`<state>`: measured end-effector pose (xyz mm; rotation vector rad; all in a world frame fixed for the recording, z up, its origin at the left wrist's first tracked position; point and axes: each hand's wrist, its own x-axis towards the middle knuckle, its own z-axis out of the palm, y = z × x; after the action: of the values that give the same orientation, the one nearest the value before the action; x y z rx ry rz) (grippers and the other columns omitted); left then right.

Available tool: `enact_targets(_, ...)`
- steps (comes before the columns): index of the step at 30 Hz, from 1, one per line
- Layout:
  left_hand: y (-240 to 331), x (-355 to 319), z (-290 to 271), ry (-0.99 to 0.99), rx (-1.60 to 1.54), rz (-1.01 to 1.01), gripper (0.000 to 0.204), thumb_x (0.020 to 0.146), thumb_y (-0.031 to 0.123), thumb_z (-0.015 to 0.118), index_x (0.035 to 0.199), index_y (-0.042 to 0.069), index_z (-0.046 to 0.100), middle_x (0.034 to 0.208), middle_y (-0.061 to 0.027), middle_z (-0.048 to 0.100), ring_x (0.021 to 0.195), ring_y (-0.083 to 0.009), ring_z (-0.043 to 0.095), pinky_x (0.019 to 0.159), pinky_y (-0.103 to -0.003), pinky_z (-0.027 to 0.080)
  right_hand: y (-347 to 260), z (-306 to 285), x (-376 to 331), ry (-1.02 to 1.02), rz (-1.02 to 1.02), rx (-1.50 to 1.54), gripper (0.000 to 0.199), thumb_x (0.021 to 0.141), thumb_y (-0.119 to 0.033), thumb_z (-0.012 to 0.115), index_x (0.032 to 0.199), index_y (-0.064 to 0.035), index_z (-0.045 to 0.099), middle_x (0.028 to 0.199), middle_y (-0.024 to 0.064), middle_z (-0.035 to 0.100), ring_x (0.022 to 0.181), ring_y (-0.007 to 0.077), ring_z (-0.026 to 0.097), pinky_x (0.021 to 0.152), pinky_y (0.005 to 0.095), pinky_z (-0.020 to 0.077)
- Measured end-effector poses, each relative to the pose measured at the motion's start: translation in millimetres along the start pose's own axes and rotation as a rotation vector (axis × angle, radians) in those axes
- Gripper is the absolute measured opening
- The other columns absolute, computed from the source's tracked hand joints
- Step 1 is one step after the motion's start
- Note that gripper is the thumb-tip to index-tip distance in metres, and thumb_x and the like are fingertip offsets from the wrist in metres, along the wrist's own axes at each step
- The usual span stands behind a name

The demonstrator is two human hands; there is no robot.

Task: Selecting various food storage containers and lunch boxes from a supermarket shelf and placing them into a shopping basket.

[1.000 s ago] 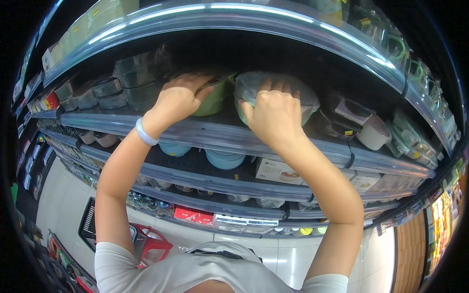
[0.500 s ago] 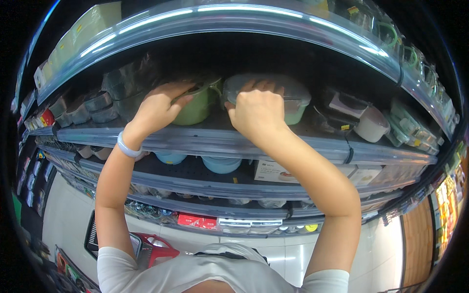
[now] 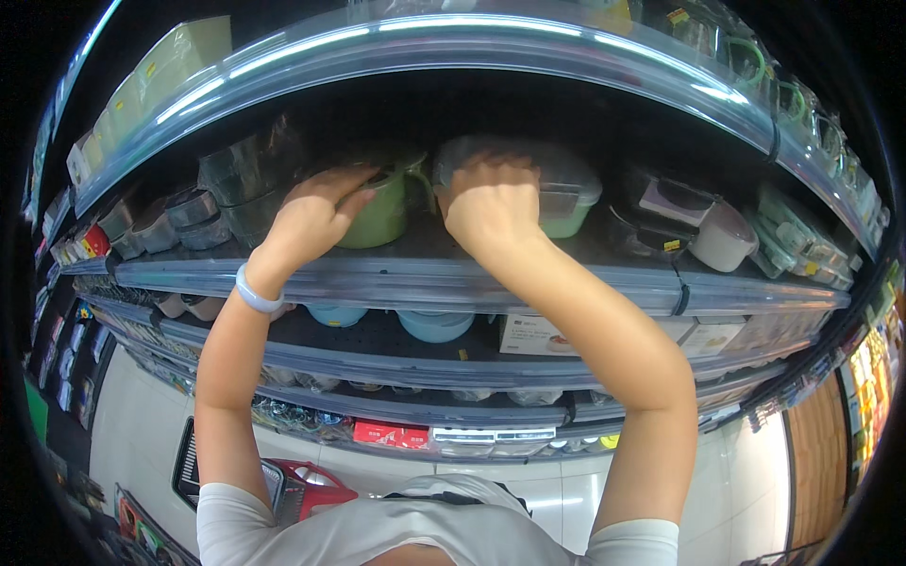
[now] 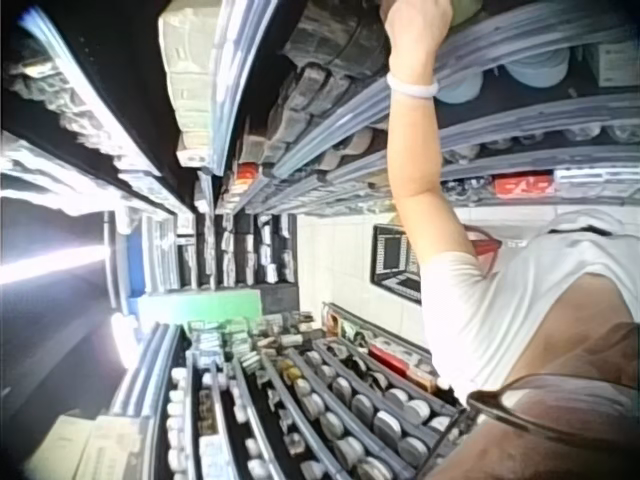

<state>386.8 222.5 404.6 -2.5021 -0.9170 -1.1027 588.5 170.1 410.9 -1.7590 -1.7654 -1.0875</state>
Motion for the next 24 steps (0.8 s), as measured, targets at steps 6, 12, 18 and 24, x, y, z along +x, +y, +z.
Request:
enact_targets(6,-3,-2,-3,-0.007,-0.023,0.025,0.031,0.083,0.023,0.052,0.108,0.005,0.058,0.109,-0.0140,0.057,0.100,-0.0312,0.052,0.085,-0.035,0.041,-3,-6,11,-0.180,0.021,0.030,0.049,0.075,-0.042,0.058,0.084,0.0062,0.058,0.073,0.0184,0.061,0.071,0.0291,0.062,0.060,0.0348,0.0505)
enact_targets(12,-4,2,-4,-0.052,-0.086,0.025,0.031,0.083,0.022,0.052,0.108,0.004,0.057,0.110,-0.0149,0.056,0.102,-0.0315,0.052,0.087,-0.035,0.040,3,-18,21,-0.461,-0.006,0.019,0.047,0.079,-0.046,0.054,0.091,-0.0008,0.060,0.081,0.0122,0.063,0.077,0.0264,0.062,0.065,0.0345,0.0501)
enact_targets(18,-7,2,-10,-0.078,-0.120,0.005,0.031,0.081,0.021,0.055,0.107,0.003,0.058,0.109,-0.0160,0.057,0.102,-0.0311,0.052,0.088,-0.035,0.040,38,-4,-8,-0.322,-0.066,0.093,0.061,0.075,-0.050,0.056,0.110,-0.0011,0.051,0.108,0.0152,0.055,0.104,0.0274,0.050,0.084,0.0383,0.0431)
enact_targets(24,31,27,6,0.048,0.060,0.209,0.048,0.075,0.038,0.060,0.112,0.008,0.054,0.111,-0.0140,0.055,0.113,-0.0310,0.043,0.099,-0.042,0.029,87,-13,-25,-0.271,-0.136,0.321,0.073,0.068,-0.042,0.066,0.125,-0.0033,0.040,0.124,0.0174,0.043,0.114,0.0325,0.040,0.096,0.0394,0.0342)
